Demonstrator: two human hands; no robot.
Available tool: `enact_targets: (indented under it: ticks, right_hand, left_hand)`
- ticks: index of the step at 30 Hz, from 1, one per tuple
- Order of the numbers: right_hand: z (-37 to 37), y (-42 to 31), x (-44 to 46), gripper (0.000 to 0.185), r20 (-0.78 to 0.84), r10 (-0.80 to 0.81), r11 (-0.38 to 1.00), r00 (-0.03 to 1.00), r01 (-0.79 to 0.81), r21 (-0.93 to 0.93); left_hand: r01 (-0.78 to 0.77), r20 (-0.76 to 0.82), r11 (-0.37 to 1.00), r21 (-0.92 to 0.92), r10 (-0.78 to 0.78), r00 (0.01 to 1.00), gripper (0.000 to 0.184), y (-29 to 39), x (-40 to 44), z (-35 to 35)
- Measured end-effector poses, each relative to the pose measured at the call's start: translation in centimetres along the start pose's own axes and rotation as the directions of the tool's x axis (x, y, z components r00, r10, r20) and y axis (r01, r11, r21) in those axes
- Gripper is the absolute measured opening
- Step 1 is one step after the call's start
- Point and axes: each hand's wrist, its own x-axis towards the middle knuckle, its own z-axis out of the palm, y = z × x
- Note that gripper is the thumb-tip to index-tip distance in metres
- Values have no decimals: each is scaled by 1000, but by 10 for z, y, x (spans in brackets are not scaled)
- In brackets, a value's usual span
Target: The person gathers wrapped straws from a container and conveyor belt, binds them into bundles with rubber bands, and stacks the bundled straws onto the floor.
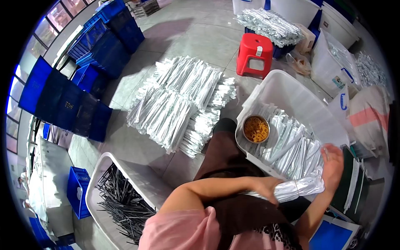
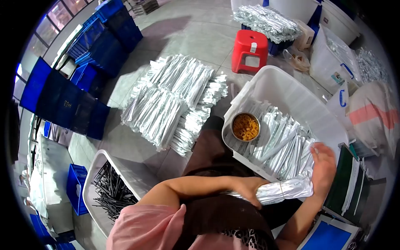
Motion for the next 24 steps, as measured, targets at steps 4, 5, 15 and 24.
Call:
enact_targets:
  ticks: [4,5,15,24]
  right_hand:
    - [8,28,-29,31,-484,385,660,786,132,740]
    - [12,46,-38,30,-413,424,654,806,42,755]
    - [45,99,-78,13,-230,584,781,778,-462,421]
    - [25,108,-185,10,-606,218,683,765,-563,-466]
  left_hand:
    - [240,-363,970,31,-213,907,69,8,-45,-17]
    - [217,-517,972,95,-138,845,69,10,-59,-29]
    - [946,-999,325,4,42,-10,63,-112,-202,-167]
    - [690,-675,91,718,-149,723,52,-167,-179,-161]
